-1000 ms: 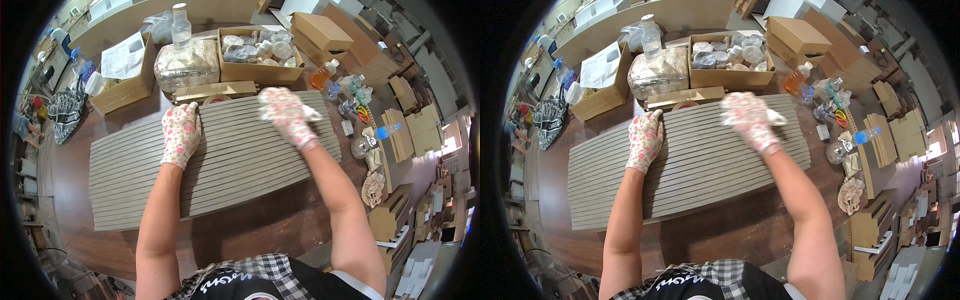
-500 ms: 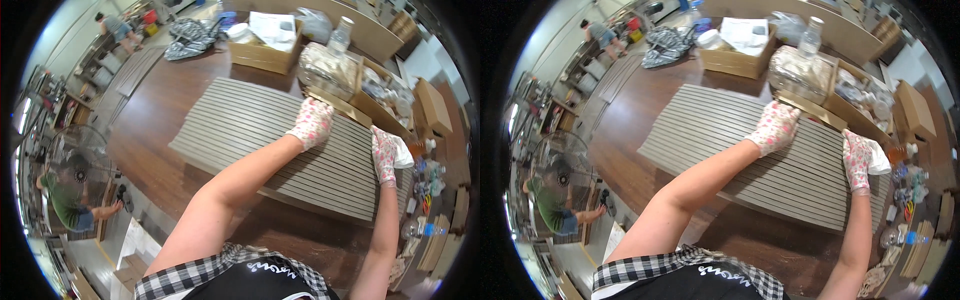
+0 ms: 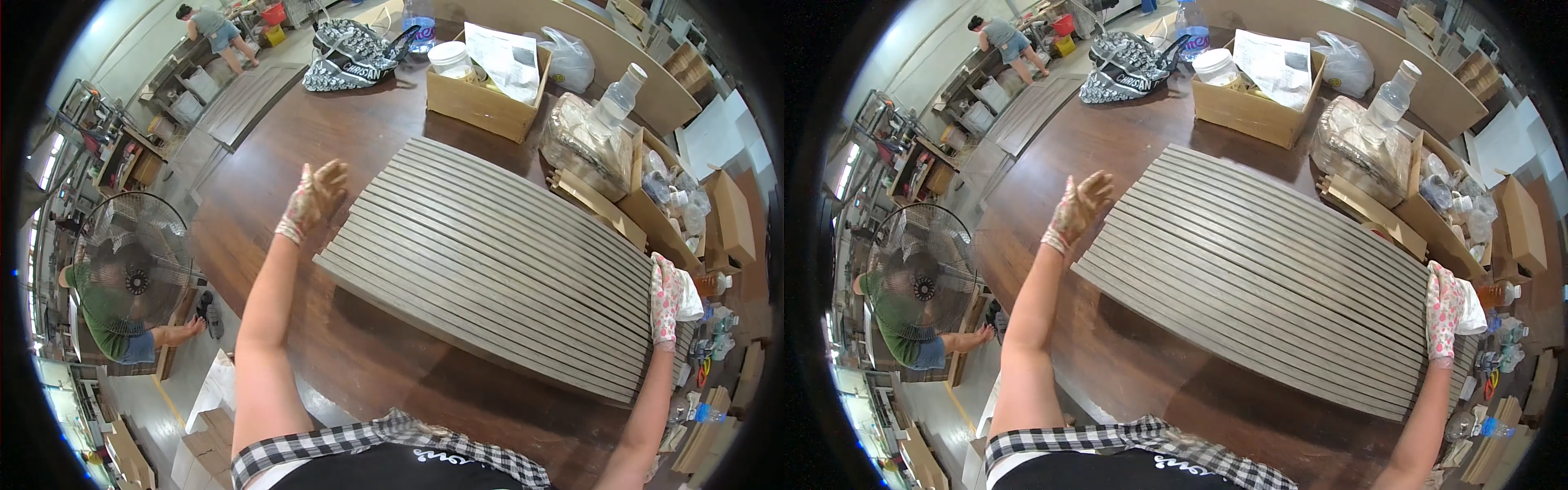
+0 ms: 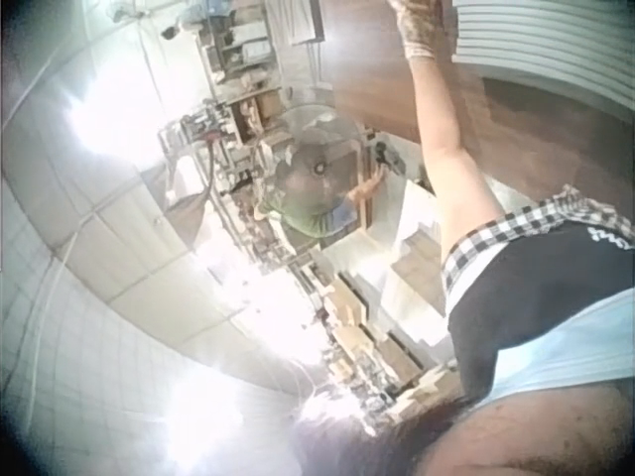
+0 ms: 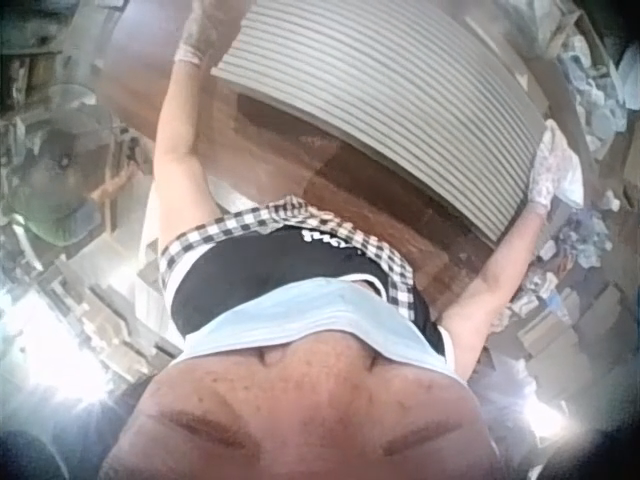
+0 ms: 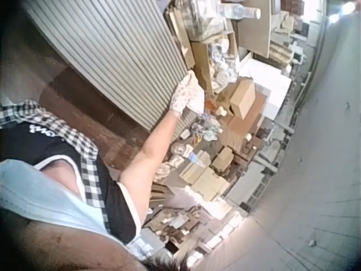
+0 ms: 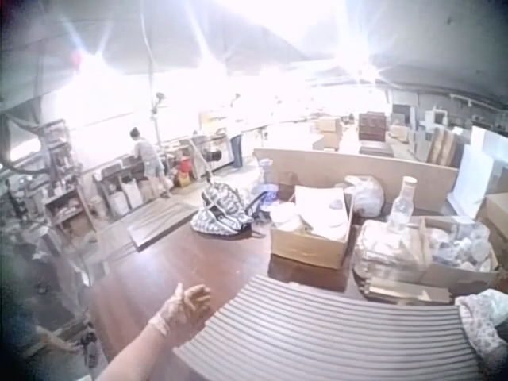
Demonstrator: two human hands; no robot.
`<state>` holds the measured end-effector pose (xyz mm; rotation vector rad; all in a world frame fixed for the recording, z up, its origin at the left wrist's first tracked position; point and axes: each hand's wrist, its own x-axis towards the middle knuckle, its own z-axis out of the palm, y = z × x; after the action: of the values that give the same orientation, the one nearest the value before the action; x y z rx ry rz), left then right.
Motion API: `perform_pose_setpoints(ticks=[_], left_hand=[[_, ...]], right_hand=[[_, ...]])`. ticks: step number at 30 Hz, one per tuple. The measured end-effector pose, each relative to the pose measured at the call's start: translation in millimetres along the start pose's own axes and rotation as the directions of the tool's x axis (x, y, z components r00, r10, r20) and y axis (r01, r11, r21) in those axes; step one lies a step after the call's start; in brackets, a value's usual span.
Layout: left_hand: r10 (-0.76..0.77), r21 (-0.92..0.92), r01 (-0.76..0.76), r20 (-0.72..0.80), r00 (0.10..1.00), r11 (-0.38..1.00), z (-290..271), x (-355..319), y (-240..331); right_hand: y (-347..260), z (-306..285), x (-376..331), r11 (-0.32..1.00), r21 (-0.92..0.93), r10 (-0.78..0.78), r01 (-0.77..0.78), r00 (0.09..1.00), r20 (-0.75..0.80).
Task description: The person sands the surface of a corrugated wooden plank with a sanding block and later wipes it with a white cloth. The person then picks up a flat wooden plank and sands its surface and edges with the same sanding block.
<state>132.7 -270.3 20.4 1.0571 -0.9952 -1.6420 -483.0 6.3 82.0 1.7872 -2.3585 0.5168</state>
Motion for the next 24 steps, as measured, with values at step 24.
perform_pose_setpoints(ticks=[24], left_hand=[[-0.166, -0.112, 0.218, 0.354, 0.921, 0.970, 133, 32, -85]], right_hand=[[70, -7, -23, 0.997, 0.002, 0.077, -0.077, 0.997, 0.013]])
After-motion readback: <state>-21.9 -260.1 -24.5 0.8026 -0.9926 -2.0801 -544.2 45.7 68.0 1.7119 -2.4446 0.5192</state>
